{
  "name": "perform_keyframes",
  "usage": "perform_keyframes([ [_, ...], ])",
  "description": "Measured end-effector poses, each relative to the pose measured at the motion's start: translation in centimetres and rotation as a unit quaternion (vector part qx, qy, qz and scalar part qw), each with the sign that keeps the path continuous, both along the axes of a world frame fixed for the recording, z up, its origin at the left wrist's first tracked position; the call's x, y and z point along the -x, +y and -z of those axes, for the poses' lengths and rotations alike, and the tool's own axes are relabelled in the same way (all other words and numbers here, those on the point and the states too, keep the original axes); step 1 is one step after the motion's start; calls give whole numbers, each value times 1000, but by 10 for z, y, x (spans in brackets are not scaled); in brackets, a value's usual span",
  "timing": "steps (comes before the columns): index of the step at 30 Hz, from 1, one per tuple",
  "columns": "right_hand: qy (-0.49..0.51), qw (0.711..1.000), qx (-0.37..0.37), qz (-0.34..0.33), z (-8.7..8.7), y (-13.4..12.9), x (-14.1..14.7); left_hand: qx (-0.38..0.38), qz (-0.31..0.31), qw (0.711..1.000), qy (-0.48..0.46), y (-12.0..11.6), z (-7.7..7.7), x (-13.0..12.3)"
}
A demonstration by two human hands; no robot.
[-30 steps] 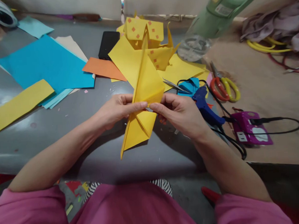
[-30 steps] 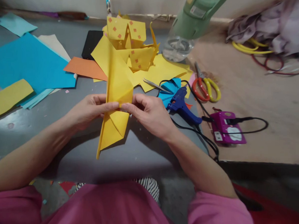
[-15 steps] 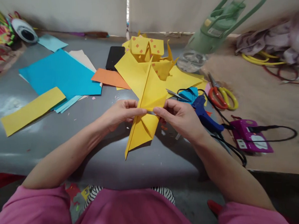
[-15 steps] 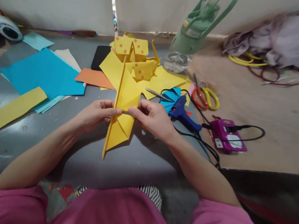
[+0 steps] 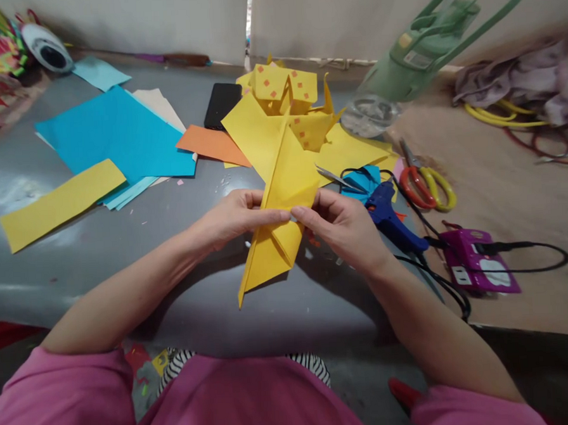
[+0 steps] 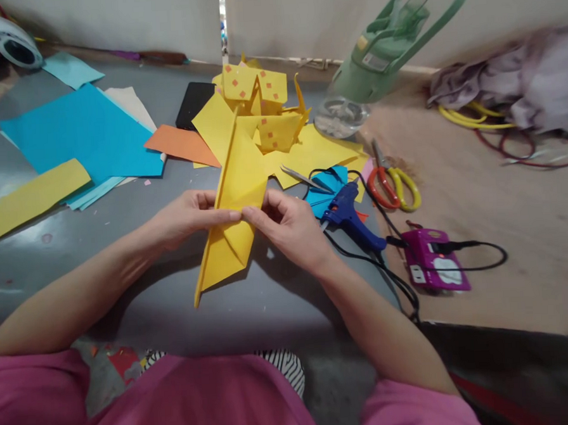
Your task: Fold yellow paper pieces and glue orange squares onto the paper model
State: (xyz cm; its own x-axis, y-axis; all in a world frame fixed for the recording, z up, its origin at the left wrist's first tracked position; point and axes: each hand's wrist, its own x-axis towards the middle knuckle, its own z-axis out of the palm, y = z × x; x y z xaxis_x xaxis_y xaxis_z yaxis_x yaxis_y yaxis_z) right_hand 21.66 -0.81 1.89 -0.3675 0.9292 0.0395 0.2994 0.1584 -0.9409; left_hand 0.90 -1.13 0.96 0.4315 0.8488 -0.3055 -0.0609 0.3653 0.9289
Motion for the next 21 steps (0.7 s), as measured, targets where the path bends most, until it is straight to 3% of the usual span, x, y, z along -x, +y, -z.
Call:
perform_keyframes([
  [4,-28,999,-20,-5,1,0,0,-10,-12,1000,9,-2,3,-1],
  [10,-1,1000,11,-10,-1,1,0,-19,-7,1000,14,-1,2,0],
  [15,20,999,39,30,-1,3,-2,10,14,1000,10,1,-4,2],
  [21,17,999,41,32,-2,5,-2,27,-52,998,-5,0,-4,-3],
])
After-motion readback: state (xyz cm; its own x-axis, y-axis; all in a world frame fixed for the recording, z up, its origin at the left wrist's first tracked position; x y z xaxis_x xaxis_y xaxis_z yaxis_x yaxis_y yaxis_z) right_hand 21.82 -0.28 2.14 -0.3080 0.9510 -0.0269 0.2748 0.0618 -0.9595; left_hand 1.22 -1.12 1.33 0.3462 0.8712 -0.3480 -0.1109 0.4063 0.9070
